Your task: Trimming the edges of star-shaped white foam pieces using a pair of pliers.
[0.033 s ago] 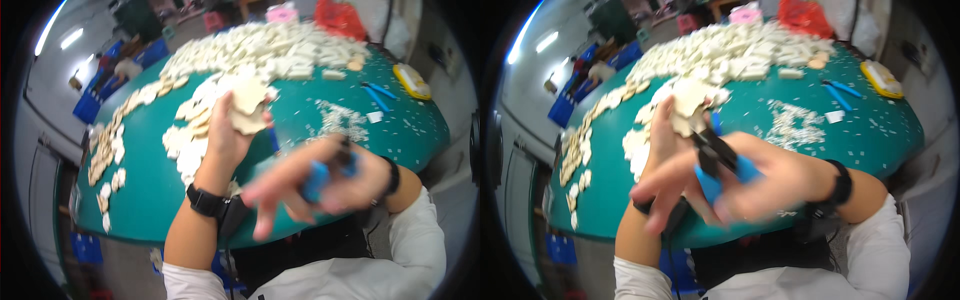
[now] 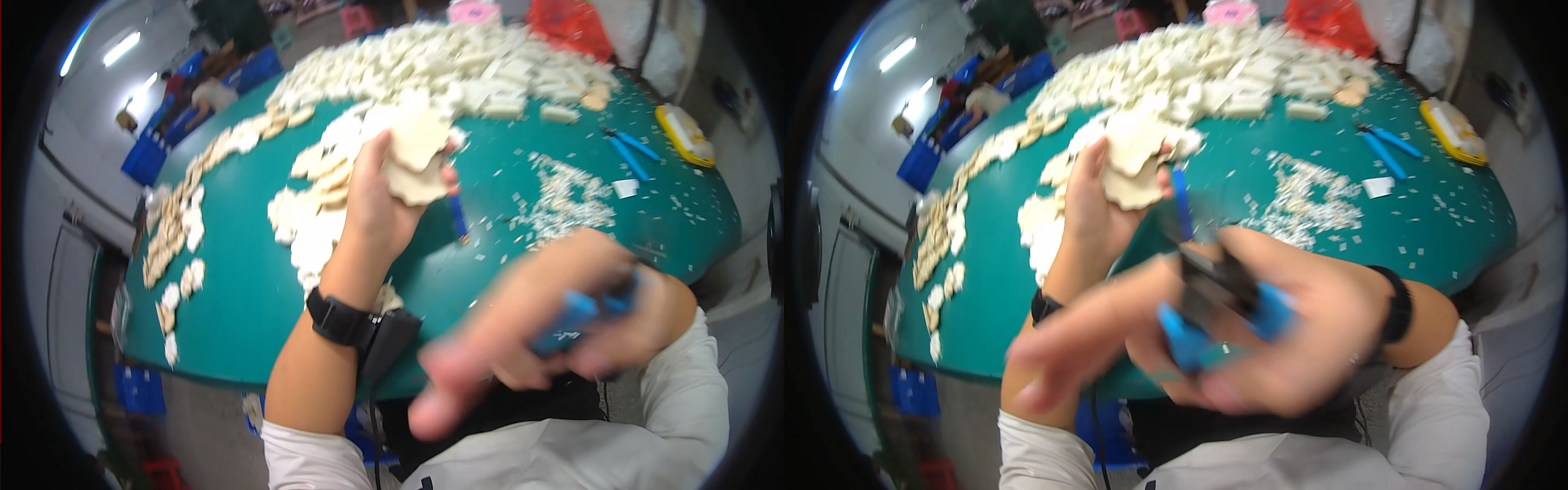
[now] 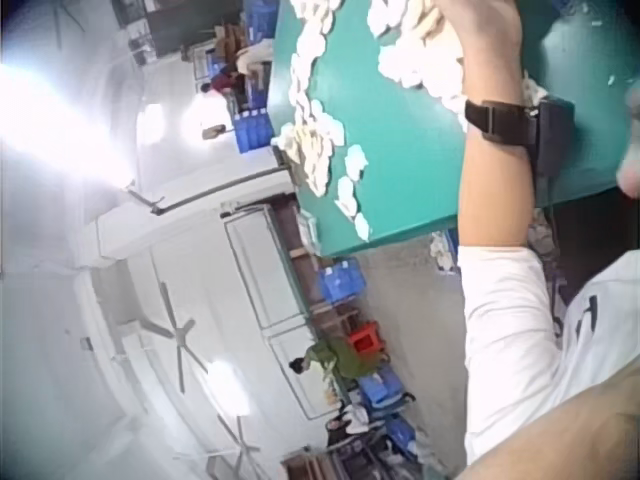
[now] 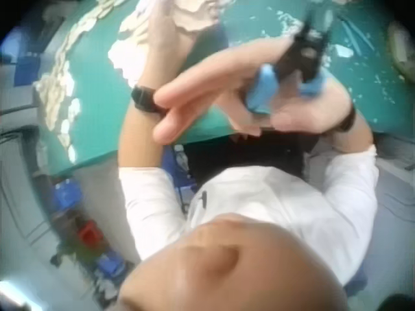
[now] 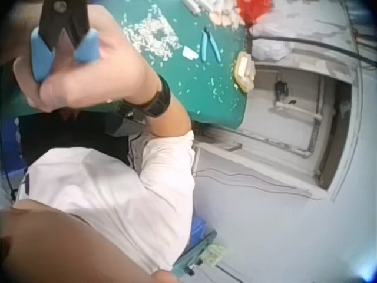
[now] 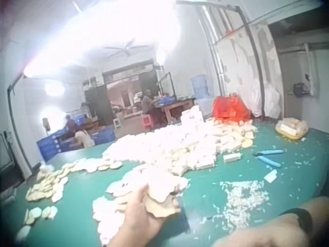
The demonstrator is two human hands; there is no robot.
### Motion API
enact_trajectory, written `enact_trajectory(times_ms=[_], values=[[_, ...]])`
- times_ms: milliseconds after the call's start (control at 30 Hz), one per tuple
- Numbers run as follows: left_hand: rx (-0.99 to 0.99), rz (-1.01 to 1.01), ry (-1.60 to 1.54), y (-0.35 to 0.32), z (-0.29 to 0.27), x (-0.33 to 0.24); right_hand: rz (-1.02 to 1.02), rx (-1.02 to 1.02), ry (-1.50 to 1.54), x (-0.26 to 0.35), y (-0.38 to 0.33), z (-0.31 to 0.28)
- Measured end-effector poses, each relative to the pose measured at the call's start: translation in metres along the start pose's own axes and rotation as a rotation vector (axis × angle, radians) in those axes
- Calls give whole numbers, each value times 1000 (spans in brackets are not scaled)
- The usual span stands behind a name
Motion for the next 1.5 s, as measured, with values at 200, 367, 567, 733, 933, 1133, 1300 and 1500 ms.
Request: enact_trajectory(times_ms=[200,367,567,733,933,1133,1300,1500], values=[[-205,-27,97,-1,6,3,89,36,143,-47,-8,-21],[-154,-4,79,5,0,6,120,14,243,-50,-26,-37],[-130,34,66,5,-1,6,157,6,326,-52,-68,-39],[-141,39,99,6,-1,9,174,18,372,-56,-70,-41],[-149,42,107,4,0,8,188,21,421,-56,-70,-41],[-106,30,124,3,0,10,182,24,466,-56,-73,-41],[-120,32,139,1,2,7,178,42,519,-55,-75,-39],[-122,34,143,3,1,9,174,42,575,-53,-84,-39]])
Point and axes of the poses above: each hand's wrist, its own y-axis towards the middle knuckle, its own z-axis out of the palm, x = y × z, the point moved 2 cm from there along y, towards the middle knuckle, and after that the axes turned 2 degrees about y, right-handed, at the moved point
